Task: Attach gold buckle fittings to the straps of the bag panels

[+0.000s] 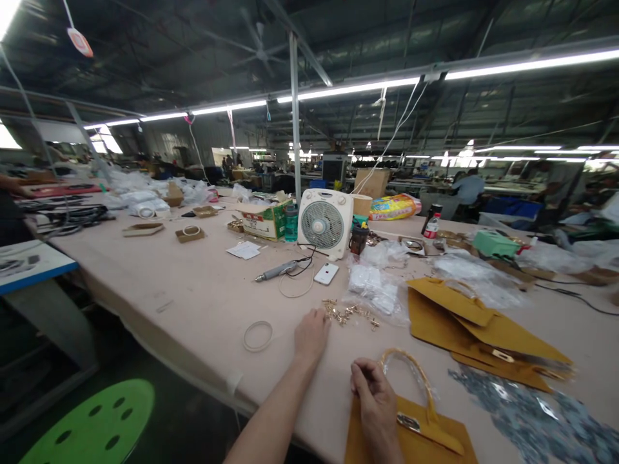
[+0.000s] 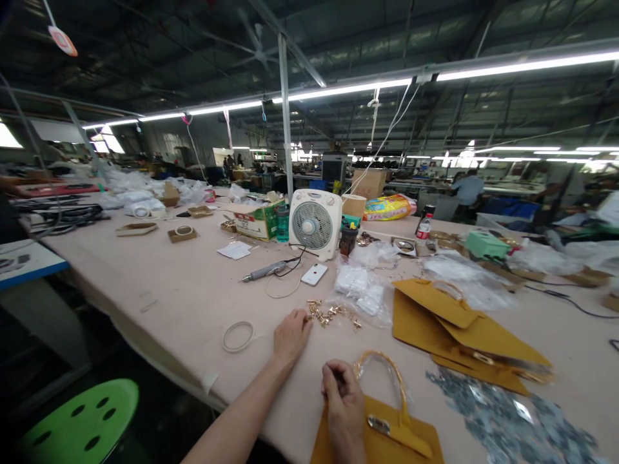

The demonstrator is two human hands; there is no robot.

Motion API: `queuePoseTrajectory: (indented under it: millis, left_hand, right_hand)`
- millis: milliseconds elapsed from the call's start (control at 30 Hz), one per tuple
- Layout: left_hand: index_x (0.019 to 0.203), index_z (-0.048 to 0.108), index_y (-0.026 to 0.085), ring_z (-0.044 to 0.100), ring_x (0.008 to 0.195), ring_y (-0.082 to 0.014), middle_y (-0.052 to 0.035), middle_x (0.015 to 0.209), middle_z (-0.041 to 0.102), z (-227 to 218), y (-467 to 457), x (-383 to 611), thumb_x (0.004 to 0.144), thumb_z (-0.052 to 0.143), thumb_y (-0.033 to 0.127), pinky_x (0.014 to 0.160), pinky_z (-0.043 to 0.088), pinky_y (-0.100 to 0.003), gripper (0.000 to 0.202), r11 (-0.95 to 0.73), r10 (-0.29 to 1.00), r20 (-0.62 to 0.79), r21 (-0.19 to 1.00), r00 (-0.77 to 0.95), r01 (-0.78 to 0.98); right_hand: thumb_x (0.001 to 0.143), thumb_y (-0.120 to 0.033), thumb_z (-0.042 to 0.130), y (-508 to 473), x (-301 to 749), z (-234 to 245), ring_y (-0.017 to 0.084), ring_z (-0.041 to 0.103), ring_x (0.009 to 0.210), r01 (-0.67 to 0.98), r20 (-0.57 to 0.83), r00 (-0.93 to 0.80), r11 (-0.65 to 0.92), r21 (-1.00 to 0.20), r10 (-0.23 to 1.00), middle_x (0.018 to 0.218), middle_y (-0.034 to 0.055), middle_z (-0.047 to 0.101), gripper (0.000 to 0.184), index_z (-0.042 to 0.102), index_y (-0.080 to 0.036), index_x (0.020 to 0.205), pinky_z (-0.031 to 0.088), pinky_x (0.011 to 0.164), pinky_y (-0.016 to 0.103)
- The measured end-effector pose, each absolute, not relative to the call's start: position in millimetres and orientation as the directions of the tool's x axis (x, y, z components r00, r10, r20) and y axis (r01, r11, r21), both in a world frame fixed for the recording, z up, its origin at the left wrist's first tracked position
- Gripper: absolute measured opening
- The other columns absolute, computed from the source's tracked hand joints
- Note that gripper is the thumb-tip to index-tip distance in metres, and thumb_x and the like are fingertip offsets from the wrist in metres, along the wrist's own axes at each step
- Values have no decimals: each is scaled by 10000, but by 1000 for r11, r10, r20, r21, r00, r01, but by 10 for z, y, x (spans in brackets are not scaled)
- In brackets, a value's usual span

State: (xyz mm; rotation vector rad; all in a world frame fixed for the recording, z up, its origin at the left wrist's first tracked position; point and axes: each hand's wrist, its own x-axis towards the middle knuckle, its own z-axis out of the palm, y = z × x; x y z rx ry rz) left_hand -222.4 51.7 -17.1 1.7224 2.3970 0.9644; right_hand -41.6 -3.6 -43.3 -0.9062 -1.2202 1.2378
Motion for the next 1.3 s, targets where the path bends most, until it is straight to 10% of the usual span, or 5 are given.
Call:
queuePoseTrajectory:
  millis: [300,533,733,967,1300]
  left_hand:
    - [1225,627,241,718,900,-183,-52,1097,748,-243,169,-2017,1005,591,312,884,578,-322,234,-95,850,439,671,-291,735]
    - [1208,732,219,727,1170,-253,-111,1262,758,-386,-245,-1550,952,689,384,1034,597,-384,308,-342,884,367,930,-290,137]
    - [1063,772,195,678,1265,-278,-143,1301,735,-351,-301,-1466,927,729,355,1092,561,-394,214,-345,917,335,939,-217,-7]
    - [1000,779,217,714,1185,-257,-108,1242,761,-303,-276,-1485,958,682,298,1096,558,-436,133,-398,883,405,914,-236,81]
    - [905,741,211,729,1101,-237,-82,1138,770,-314,-281,-1467,931,682,228,1000,601,-380,67,-408,881,400,913,-253,23]
  right_hand:
    - [782,-471,887,47,-367,-382,89,439,543,-557,29,-52,-5,-831,998,641,-45,555,361,711,-213,965,351,488,195]
    - [739,-330,947,109,-284,-307,56,466,587,-822,-90,-64,-104,-561,994,853,-23,665,298,741,-233,931,426,487,147]
    - [754,-321,937,88,-257,-328,147,692,860,-828,-119,-119,-165,-536,986,975,16,757,270,782,-245,961,610,773,252]
    - [782,-378,903,58,-263,-288,215,675,1183,-781,-107,-212,-234,-579,971,1231,71,757,401,791,-240,1142,551,1050,345]
    - [780,-406,892,35,-266,-294,235,666,1194,-715,-106,-265,-269,-646,958,1270,91,735,439,784,-236,1170,531,1074,376]
